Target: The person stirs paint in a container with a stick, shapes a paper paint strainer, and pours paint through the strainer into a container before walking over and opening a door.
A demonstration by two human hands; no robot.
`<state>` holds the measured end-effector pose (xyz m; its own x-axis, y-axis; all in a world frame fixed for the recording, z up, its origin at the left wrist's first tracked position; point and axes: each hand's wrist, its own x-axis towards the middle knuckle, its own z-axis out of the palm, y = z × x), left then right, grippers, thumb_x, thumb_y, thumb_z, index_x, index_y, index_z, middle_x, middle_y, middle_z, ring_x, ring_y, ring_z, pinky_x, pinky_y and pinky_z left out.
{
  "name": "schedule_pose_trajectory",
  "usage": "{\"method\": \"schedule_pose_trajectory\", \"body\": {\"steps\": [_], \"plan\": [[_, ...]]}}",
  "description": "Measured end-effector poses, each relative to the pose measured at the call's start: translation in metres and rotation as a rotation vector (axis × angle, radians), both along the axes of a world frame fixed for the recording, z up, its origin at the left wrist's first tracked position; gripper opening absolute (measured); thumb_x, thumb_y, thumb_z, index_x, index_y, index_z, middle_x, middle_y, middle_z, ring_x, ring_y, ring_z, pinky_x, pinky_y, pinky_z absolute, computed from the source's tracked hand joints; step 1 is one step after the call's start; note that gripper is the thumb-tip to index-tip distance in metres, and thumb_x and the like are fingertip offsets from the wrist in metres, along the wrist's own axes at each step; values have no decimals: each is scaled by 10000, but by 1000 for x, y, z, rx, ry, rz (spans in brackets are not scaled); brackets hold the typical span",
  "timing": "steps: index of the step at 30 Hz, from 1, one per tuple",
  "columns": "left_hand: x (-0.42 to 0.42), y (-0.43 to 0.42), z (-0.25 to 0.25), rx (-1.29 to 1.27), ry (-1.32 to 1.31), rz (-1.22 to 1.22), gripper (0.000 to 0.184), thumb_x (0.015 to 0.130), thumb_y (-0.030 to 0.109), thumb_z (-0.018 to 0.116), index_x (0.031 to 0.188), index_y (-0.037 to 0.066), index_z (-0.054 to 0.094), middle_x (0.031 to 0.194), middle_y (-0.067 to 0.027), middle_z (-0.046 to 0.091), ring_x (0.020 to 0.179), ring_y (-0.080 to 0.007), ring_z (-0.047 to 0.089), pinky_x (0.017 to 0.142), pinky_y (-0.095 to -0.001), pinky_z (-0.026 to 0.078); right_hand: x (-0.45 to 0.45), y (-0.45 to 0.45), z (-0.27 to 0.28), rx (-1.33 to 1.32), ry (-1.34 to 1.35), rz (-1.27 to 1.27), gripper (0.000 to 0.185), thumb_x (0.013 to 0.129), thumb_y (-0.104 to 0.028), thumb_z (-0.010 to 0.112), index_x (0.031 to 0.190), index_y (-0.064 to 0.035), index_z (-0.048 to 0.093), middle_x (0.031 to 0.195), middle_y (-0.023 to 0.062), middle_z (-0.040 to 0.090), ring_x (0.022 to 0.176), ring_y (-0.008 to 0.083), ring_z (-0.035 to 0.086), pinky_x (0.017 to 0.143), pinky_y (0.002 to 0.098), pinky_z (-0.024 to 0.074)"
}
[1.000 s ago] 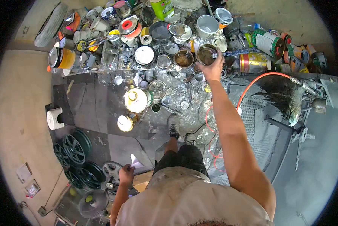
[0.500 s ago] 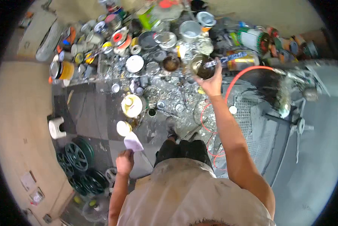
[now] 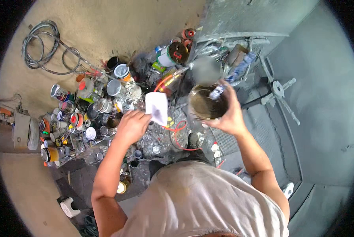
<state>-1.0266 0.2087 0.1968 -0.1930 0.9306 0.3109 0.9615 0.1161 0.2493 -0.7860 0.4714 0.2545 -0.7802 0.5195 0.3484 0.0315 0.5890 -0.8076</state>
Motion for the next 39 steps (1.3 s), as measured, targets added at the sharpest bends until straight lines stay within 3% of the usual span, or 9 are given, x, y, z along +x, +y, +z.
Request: {"method": "schedule_pose_trajectory", "body": {"steps": [5, 8, 13, 15, 19, 22, 28, 33, 39], "plan": [[39, 168, 80, 197, 144, -206, 119, 847, 153, 698, 949, 98, 672, 879, -80, 664, 869, -281, 651, 799, -422, 497, 80, 105, 56, 65, -28, -81, 1308, 444, -218, 995, 1519, 34, 294, 1415, 193, 515, 1318, 288, 521, 1149, 412, 387], [56, 258, 125, 299, 137, -288, 100, 851, 149, 685, 930, 95, 658, 823, -98, 636, 848, -315, 644, 750, -442, 499, 109, 149, 89, 56, -20, -129, 1222, 457, -130, 941, 1503, 37, 334, 1374, 197, 555, 1292, 282, 549, 1143, 405, 404], [64, 383, 164, 295, 173, -309, 133, 859, 159, 663, 959, 72, 651, 911, -120, 679, 915, -361, 655, 792, -483, 527, 129, 209, 110, 111, -34, -219, 1189, 473, -96, 916, 1510, 2, 344, 1327, 187, 589, 1275, 273, 564, 1128, 401, 421], [65, 417, 165, 133, 158, -244, 122, 899, 182, 640, 957, 84, 686, 975, -139, 709, 973, -367, 680, 820, -486, 546, 130, 228, 113, 107, -25, -238, 1167, 485, -72, 904, 1513, -24, 354, 1333, 178, 590, 1266, 272, 570, 1129, 397, 419], [59, 454, 142, -62, 143, -176, 148, 897, 190, 656, 993, 80, 682, 1030, -143, 707, 999, -382, 671, 837, -510, 538, 121, 248, 113, 98, -37, -253, 1150, 491, -71, 902, 1508, -24, 365, 1326, 180, 599, 1260, 262, 573, 1125, 391, 420], [58, 463, 127, -135, 159, -166, 120, 864, 117, 645, 962, 98, 712, 1030, -170, 719, 1013, -368, 689, 826, -490, 552, 111, 262, 111, 134, -57, -278, 1120, 494, -161, 928, 1473, -3, 407, 1257, 210, 652, 1226, 319, 616, 1075, 406, 456], [55, 462, 120, -68, 160, -200, 125, 856, 127, 646, 953, 79, 707, 1026, -158, 716, 985, -374, 691, 819, -500, 553, 87, 292, 103, 285, -42, -252, 1095, 530, -183, 930, 1469, 4, 400, 1242, 215, 658, 1193, 318, 638, 1041, 408, 482], [46, 459, 117, -74, 110, -161, 136, 901, 196, 659, 967, 79, 678, 1011, -144, 703, 979, -391, 668, 832, -519, 531, 58, 301, 116, 206, -123, -230, 1090, 543, -171, 907, 1488, -9, 391, 1280, 208, 636, 1225, 298, 611, 1062, 402, 460], [51, 454, 110, -44, 87, -175, 143, 903, 200, 652, 987, 86, 672, 988, -134, 702, 960, -391, 668, 827, -527, 525, 43, 325, 108, 485, -173, -229, 1038, 574, -177, 895, 1466, 12, 399, 1238, 227, 649, 1190, 338, 632, 1026, 403, 483]]}}
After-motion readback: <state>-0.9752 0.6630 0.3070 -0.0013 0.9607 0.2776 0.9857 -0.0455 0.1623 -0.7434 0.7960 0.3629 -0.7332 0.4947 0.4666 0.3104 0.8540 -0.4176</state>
